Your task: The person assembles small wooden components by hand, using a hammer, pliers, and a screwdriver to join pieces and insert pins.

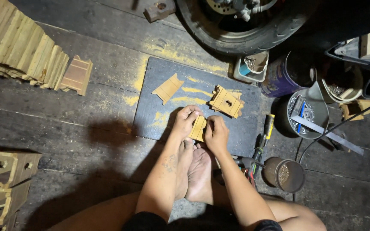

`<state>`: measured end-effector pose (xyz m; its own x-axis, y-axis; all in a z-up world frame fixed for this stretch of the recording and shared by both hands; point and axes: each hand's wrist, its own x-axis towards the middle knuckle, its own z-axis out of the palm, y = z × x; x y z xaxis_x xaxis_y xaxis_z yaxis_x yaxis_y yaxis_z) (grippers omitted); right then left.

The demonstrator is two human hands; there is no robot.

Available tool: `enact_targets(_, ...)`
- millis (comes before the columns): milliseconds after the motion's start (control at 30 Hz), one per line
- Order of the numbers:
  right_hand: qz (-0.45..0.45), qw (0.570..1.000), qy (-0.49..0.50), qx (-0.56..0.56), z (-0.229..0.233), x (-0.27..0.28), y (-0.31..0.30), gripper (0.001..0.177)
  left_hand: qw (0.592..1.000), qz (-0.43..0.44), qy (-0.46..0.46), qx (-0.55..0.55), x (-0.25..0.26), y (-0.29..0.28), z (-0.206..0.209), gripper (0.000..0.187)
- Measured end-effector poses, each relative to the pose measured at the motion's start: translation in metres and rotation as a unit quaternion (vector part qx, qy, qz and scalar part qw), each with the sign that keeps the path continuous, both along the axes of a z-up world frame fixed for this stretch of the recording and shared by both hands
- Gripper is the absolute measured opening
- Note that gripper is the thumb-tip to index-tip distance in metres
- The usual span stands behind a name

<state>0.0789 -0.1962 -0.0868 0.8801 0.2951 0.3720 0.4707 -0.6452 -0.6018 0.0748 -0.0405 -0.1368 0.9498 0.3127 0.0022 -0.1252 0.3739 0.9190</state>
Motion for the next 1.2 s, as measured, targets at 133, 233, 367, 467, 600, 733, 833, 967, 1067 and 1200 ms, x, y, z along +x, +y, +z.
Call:
enact_targets(133,0.002,1.0,0.01,-0.008,-0.004,0.001,-0.002,0.017,1.0,-0.002,0.001,0.0,-0.005,0.0,0.006,0.012)
enact_targets(233,0.005,1.0,0.005,-0.005,-0.007,0.003,-0.001,0.017,1.0,0.006,0.003,-0.004,-0.004,0.001,0.006,0.012)
enact_targets(367,0.016,1.0,-0.007,0.002,-0.002,0.004,-0.001,0.017,1.0,0.006,0.011,-0.003,-0.007,0.003,0.021,0.011)
enact_targets(467,0.017,1.0,-0.012,-0.002,-0.003,0.004,0.0,0.018,1.0,0.005,0.005,-0.007,-0.007,0.002,0.022,0.011)
enact_targets(600,0.018,1.0,-0.021,0.007,0.004,0.002,0.004,0.02,1.0,-0.002,-0.002,-0.011,-0.001,-0.002,0.003,0.024)
enact_targets(733,0.004,1.0,-0.013,0.008,0.004,0.002,0.006,0.018,1.0,-0.014,0.019,0.017,0.0,0.002,0.001,0.026)
enact_targets(833,0.003,0.999,-0.022,0.023,0.007,0.004,0.011,0.017,0.999,-0.005,0.013,0.036,-0.001,0.009,0.006,0.025)
enact_targets(967,0.024,0.999,-0.02,0.029,0.008,0.007,0.009,0.016,0.998,-0.006,0.04,0.057,0.006,0.015,0.004,0.025)
enact_targets(1067,0.03,0.999,-0.017,0.031,0.007,0.008,0.007,0.014,0.996,-0.013,0.052,0.067,0.006,0.014,0.014,0.023)
enact_targets(1200,0.043,0.999,-0.008,0.027,0.011,0.014,0.006,0.013,0.995,-0.013,0.065,0.072,-0.003,0.014,0.032,0.022)
